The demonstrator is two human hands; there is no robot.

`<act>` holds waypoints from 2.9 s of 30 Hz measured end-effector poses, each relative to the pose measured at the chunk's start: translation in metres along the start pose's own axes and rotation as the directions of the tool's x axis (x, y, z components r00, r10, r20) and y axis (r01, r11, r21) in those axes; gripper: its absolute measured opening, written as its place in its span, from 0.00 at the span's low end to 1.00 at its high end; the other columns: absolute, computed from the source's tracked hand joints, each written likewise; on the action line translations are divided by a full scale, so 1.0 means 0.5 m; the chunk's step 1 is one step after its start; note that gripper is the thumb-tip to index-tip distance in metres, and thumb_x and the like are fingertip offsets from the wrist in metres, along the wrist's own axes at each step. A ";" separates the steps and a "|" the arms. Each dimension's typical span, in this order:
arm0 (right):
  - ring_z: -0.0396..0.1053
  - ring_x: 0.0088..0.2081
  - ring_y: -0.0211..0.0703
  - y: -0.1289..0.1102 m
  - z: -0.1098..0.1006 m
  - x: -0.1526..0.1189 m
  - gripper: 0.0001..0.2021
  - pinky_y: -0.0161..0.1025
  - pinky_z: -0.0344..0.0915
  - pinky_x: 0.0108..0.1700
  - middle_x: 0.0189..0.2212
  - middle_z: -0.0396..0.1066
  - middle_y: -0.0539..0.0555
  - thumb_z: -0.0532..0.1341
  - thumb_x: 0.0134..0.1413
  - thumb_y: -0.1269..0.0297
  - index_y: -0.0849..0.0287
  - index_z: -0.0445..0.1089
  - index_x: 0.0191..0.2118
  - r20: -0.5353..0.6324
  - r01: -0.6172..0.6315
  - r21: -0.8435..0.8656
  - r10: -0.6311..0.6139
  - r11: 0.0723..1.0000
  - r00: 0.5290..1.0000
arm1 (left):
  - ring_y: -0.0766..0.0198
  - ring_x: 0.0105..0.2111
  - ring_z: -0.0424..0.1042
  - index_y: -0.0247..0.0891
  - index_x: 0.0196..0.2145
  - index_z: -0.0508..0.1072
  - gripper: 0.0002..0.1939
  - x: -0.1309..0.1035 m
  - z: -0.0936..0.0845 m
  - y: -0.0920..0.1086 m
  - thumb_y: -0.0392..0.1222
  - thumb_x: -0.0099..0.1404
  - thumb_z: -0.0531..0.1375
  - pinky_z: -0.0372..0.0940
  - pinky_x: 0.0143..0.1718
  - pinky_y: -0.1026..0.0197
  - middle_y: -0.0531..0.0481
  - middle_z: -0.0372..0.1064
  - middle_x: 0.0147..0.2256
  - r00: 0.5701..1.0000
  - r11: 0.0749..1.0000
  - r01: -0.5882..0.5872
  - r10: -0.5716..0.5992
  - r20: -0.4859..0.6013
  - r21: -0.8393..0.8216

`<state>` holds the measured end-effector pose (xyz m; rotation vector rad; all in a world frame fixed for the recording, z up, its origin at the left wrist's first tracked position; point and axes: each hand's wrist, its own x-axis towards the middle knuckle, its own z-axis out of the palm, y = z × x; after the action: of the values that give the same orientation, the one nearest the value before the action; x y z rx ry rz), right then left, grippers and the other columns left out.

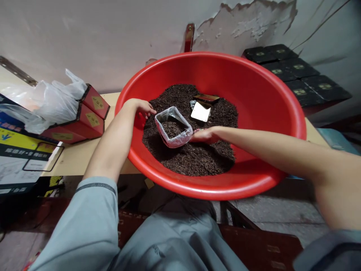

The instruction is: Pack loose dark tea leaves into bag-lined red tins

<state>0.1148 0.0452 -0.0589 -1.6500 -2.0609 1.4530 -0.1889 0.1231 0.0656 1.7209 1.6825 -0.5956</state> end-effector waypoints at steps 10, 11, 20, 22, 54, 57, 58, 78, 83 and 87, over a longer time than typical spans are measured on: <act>0.82 0.41 0.60 -0.073 -0.026 -0.050 0.44 0.62 0.77 0.50 0.39 0.82 0.55 0.83 0.01 0.74 0.59 0.79 0.42 0.438 -0.464 0.054 0.397 0.884 0.807 | 0.47 0.52 0.78 0.46 0.67 0.71 0.41 -0.010 0.001 0.010 0.72 0.65 0.59 0.72 0.49 0.57 0.39 0.78 0.55 0.998 0.999 0.050 -0.051 -0.032 -0.022; 0.82 0.41 0.60 -0.076 -0.024 -0.056 0.47 0.62 0.77 0.50 0.39 0.82 0.55 0.82 -0.05 0.76 0.59 0.79 0.41 0.492 -0.470 0.016 0.402 0.883 0.772 | 0.47 0.52 0.78 0.45 0.67 0.70 0.41 -0.010 0.001 0.010 0.71 0.65 0.59 0.73 0.48 0.57 0.39 0.78 0.55 0.999 0.998 0.045 -0.046 -0.029 -0.031; 0.81 0.37 0.65 -0.082 -0.007 -0.077 0.46 0.62 0.79 0.43 0.31 0.81 0.56 0.79 -0.12 0.78 0.65 0.79 0.37 0.613 -0.434 0.000 0.343 0.901 0.712 | 0.49 0.50 0.79 0.45 0.66 0.72 0.41 -0.012 0.001 0.007 0.74 0.65 0.58 0.73 0.48 0.57 0.37 0.79 0.54 0.999 1.000 0.019 -0.020 -0.033 -0.020; 0.81 0.38 0.65 -0.087 -0.003 -0.081 0.43 0.61 0.79 0.45 0.32 0.82 0.57 0.80 -0.08 0.79 0.65 0.80 0.36 0.662 -0.415 -0.018 0.322 0.910 0.677 | 0.48 0.50 0.79 0.45 0.66 0.72 0.43 -0.015 0.002 0.009 0.75 0.64 0.58 0.73 0.48 0.57 0.36 0.79 0.53 0.999 0.999 0.029 -0.030 -0.027 -0.038; 0.77 0.46 0.52 -0.310 -0.038 -0.075 0.23 0.53 0.76 0.53 0.44 0.79 0.56 0.76 0.43 0.64 0.59 0.76 0.48 -0.434 0.322 -0.084 -0.326 0.943 0.840 | 0.44 0.54 0.78 0.38 0.71 0.66 0.36 -0.013 0.003 0.012 0.55 0.70 0.60 0.74 0.47 0.54 0.33 0.75 0.58 0.999 0.988 -0.016 0.009 -0.050 -0.153; 0.77 0.48 0.52 -0.306 -0.047 -0.096 0.23 0.52 0.74 0.55 0.49 0.79 0.58 0.74 0.48 0.65 0.59 0.77 0.52 -0.376 0.357 -0.245 -0.428 0.901 0.822 | 0.45 0.54 0.78 0.37 0.71 0.66 0.35 -0.008 0.001 0.009 0.54 0.71 0.59 0.75 0.47 0.54 0.32 0.75 0.58 0.999 0.987 -0.027 0.022 -0.034 -0.156; 0.77 0.48 0.51 -0.305 -0.054 -0.107 0.22 0.51 0.74 0.54 0.50 0.79 0.58 0.72 0.50 0.66 0.59 0.78 0.53 -0.358 0.381 -0.281 -0.464 0.881 0.810 | 0.45 0.54 0.78 0.37 0.71 0.66 0.35 -0.008 0.001 0.009 0.53 0.72 0.59 0.75 0.47 0.54 0.33 0.75 0.58 0.999 0.988 -0.028 0.023 -0.032 -0.153; 0.78 0.38 0.50 -0.289 -0.081 -0.122 0.16 0.40 0.64 0.38 0.39 0.82 0.63 0.57 0.60 0.78 0.63 0.82 0.45 0.190 0.282 -0.890 -0.270 0.359 0.944 | 0.46 0.53 0.79 0.41 0.69 0.69 0.34 0.005 0.004 -0.005 0.59 0.71 0.61 0.76 0.49 0.53 0.35 0.75 0.58 0.998 0.994 -0.050 0.047 -0.030 -0.099; 0.78 0.43 0.49 -0.272 -0.097 -0.106 0.18 0.40 0.66 0.43 0.44 0.82 0.61 0.58 0.57 0.80 0.61 0.82 0.46 0.240 0.376 -0.830 -0.344 0.413 0.908 | 0.47 0.57 0.77 0.39 0.69 0.67 0.33 0.009 0.000 -0.005 0.56 0.73 0.59 0.76 0.49 0.55 0.33 0.73 0.61 0.999 0.992 -0.046 0.044 -0.017 -0.120; 0.78 0.46 0.47 -0.273 -0.069 -0.094 0.20 0.38 0.67 0.49 0.48 0.81 0.59 0.61 0.55 0.80 0.57 0.83 0.48 0.318 0.521 -0.745 -0.464 0.418 0.827 | 0.46 0.57 0.77 0.39 0.69 0.66 0.33 0.002 0.003 -0.001 0.57 0.73 0.59 0.76 0.49 0.55 0.33 0.71 0.63 0.999 0.993 -0.040 0.040 -0.004 -0.108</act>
<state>0.0612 0.0357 0.0792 -0.9043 -3.1485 0.3096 -0.1890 0.1227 0.0639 1.6742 1.6468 -0.4767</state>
